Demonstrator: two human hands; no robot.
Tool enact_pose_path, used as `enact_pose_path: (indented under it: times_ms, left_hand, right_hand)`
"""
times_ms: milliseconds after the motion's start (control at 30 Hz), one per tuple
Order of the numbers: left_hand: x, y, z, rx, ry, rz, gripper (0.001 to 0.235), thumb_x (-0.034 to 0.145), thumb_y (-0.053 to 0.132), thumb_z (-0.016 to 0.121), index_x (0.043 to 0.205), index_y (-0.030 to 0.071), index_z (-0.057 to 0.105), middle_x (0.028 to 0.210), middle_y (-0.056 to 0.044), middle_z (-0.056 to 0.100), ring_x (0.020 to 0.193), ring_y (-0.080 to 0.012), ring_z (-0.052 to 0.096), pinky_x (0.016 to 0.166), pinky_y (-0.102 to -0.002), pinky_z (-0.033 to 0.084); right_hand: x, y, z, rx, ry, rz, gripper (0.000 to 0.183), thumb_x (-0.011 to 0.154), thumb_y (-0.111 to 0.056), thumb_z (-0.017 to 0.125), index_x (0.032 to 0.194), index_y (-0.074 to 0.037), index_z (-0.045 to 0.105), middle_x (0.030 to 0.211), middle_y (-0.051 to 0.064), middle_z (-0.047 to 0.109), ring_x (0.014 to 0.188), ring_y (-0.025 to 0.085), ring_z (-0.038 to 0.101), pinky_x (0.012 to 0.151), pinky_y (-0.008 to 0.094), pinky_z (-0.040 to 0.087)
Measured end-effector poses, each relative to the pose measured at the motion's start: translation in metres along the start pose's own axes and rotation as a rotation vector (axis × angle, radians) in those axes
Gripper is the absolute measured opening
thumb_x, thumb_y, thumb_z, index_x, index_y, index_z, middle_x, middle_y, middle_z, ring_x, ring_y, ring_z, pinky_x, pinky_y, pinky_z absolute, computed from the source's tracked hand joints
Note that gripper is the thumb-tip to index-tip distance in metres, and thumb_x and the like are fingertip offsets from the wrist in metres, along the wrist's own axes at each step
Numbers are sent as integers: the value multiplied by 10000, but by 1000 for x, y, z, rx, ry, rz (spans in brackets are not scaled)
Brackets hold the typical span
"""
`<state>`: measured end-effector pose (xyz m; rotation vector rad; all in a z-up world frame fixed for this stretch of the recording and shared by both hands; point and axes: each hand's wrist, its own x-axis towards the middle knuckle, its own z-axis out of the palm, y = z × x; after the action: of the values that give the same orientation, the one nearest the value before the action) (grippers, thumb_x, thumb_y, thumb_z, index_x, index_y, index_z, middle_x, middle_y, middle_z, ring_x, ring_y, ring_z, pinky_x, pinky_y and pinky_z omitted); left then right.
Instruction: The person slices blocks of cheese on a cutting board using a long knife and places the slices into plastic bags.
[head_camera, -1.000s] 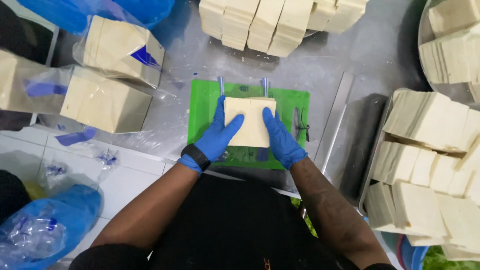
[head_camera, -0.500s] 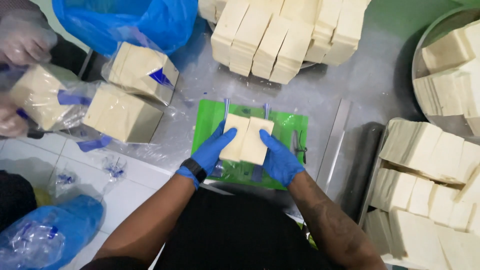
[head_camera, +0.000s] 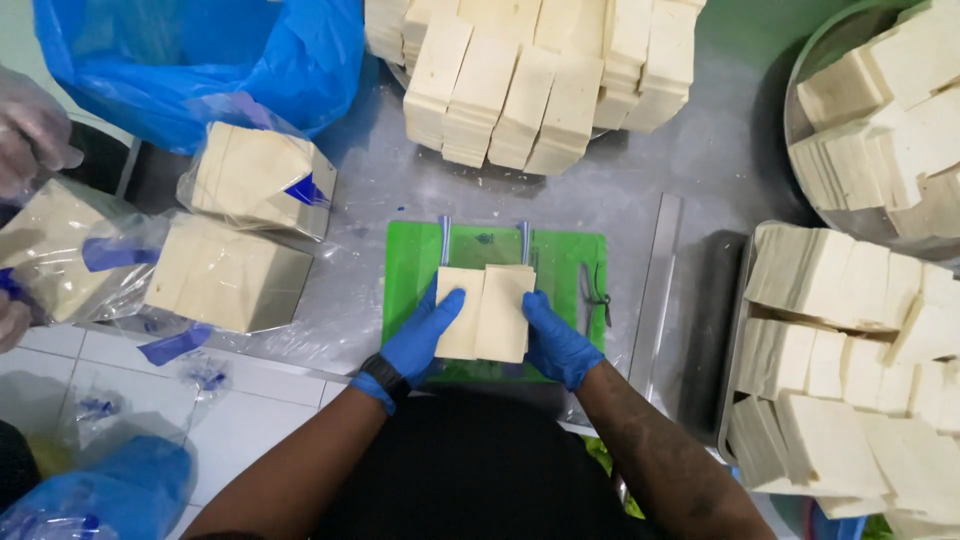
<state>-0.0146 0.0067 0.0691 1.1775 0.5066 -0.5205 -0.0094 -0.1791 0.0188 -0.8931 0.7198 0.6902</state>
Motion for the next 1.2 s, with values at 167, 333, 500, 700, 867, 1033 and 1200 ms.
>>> enact_pose_path:
  times_ms: [167, 333, 500, 700, 867, 1033, 1200]
  left_hand:
    - [3, 9, -12, 27, -30, 14, 889, 1006, 468, 649, 1692, 146, 185, 1702, -171, 284, 1537, -294, 309, 1235, -550, 320]
    - [-16, 41, -4, 76, -99, 67, 846, 1037, 457, 572, 1700, 185, 122, 1696, -257, 234, 1567, -396, 244, 1268, -580, 237]
    - [-3, 37, 1, 124, -111, 156, 896, 1015, 417, 660, 1703, 176, 140, 1761, -134, 112, 1595, -282, 143, 1292, -488, 175]
    - [-29, 35, 34, 42, -71, -2, 961, 991, 467, 654, 1699, 212, 56, 1749, -176, 89, 1610, -338, 96, 1323, -496, 105]
    - [-23, 33, 37, 18, -87, 99, 1011, 977, 396, 685, 1705, 197, 13, 1689, -168, 201, 1491, -288, 297, 1231, -492, 280]
    - [10, 91, 38, -120, -67, 349, 1008, 915, 234, 783, 1696, 180, 148, 1620, -127, 375, 1371, -255, 520, 1120, -499, 487]
    - [78, 198, 9, -108, -71, 547, 871, 936, 308, 838, 1635, 145, 345, 1594, -184, 439, 1317, -348, 634, 1007, -549, 601]
  right_hand:
    - [18, 19, -14, 3, -56, -56, 834, 960, -556, 634, 1651, -183, 351, 1630, 213, 436, 1414, 453, 501, 1114, 615, 477]
    - [1, 0, -7, -23, -167, -191, 765, 965, -508, 592, 1631, -221, 350, 1582, 210, 503, 1395, 431, 535, 1124, 616, 479]
    - [1, -21, -12, 57, -146, -50, 783, 946, -621, 569, 1562, -145, 493, 1536, 202, 562, 1327, 395, 604, 1111, 572, 510]
    - [-21, -14, -3, 140, -150, 42, 929, 885, -734, 536, 1599, -146, 447, 1576, 170, 530, 1349, 439, 565, 1095, 635, 509]
    - [-35, -41, 6, 110, -201, 43, 835, 904, -703, 551, 1547, -172, 507, 1520, 139, 593, 1282, 397, 630, 1033, 611, 566]
    - [-45, -122, 77, -4, -335, -94, 864, 882, -694, 569, 1562, -168, 483, 1538, 113, 575, 1314, 369, 624, 1071, 595, 551]
    - [-56, -205, 194, -135, -404, -256, 942, 776, -685, 642, 1546, -165, 488, 1477, 54, 616, 1227, 285, 689, 1028, 552, 594]
